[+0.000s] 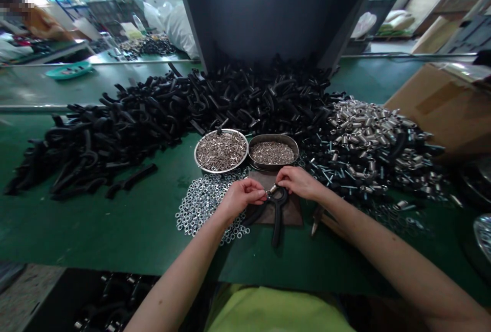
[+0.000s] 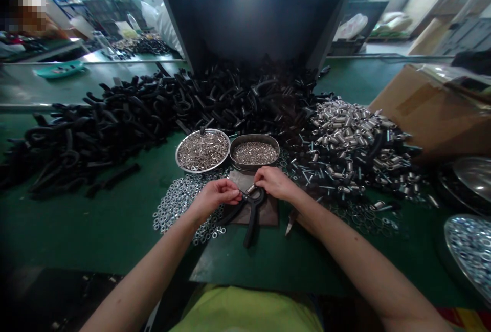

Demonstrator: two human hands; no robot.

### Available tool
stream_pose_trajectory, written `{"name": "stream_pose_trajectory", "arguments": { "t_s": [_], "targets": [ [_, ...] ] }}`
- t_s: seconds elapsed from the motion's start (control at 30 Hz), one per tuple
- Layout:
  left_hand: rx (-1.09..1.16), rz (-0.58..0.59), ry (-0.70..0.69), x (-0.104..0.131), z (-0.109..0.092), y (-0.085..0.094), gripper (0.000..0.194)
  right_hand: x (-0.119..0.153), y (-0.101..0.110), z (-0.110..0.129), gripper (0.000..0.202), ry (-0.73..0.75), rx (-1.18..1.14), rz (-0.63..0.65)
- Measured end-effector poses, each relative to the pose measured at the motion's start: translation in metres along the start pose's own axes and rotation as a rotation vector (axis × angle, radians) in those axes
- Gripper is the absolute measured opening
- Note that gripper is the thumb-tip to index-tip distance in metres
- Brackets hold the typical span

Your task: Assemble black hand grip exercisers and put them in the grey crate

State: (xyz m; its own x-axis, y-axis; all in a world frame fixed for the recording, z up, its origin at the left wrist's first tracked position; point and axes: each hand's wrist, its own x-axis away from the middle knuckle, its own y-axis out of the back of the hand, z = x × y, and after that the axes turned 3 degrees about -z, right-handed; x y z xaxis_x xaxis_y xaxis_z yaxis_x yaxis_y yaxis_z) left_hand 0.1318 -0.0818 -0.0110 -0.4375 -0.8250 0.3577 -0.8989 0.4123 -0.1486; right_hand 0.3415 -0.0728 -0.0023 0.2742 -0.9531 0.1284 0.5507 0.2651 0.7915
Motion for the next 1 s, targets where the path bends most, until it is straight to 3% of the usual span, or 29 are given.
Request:
{"name": "stream_pose_trajectory", "arguments": {
  "t_s": [0.07,0.23,0.3,0.4,0.5,0.6,0.73,0.87,0.93,1.0],
  "targets": [
    [-0.177,-0.009,-0.066,-0.002,0.0,-0.003,0.013,-0.001,0.002,0.004,0.008,-0.006,0.041,0.0],
    [-0.773,-0.034,-0.441,-0.008,0.001,-0.01,0.001,-0.006,0.001,0.012,0.008,-0.001,0.154,-0.015],
    [-0.907,-0.04,-0.496,-0.009,0.002,-0.013,0.002,-0.002,-0.002,0.012,0.011,0.005,0.174,-0.023],
    [-0.989,-0.066,-0.488,-0.009,0.004,-0.017,0.003,0.019,-0.002,0.006,0.021,0.043,0.177,-0.089],
    [-0.973,-0.032,-0.487,-0.01,0.004,-0.017,0.002,0.066,0.002,-0.007,0.024,0.025,0.221,-0.2],
    [-0.929,0.021,-0.437,-0.014,0.003,-0.016,0.001,0.127,0.001,-0.03,0.026,-0.132,0.371,-0.252],
    [-0.87,0.007,-0.299,-0.021,0.005,-0.016,0.005,0.191,-0.023,-0.063,0.03,-0.3,0.501,-0.325],
    [-0.812,-0.023,-0.243,-0.024,0.008,-0.017,0.008,0.203,-0.035,-0.062,0.026,-0.427,0.413,-0.403],
    [-0.789,-0.038,-0.228,-0.024,0.009,-0.018,0.008,0.193,-0.023,-0.043,0.026,-0.41,0.288,-0.409],
    [-0.772,-0.058,-0.205,-0.024,0.01,-0.019,0.008,0.178,-0.004,-0.016,0.028,-0.299,0.122,-0.443]
  ]
}}
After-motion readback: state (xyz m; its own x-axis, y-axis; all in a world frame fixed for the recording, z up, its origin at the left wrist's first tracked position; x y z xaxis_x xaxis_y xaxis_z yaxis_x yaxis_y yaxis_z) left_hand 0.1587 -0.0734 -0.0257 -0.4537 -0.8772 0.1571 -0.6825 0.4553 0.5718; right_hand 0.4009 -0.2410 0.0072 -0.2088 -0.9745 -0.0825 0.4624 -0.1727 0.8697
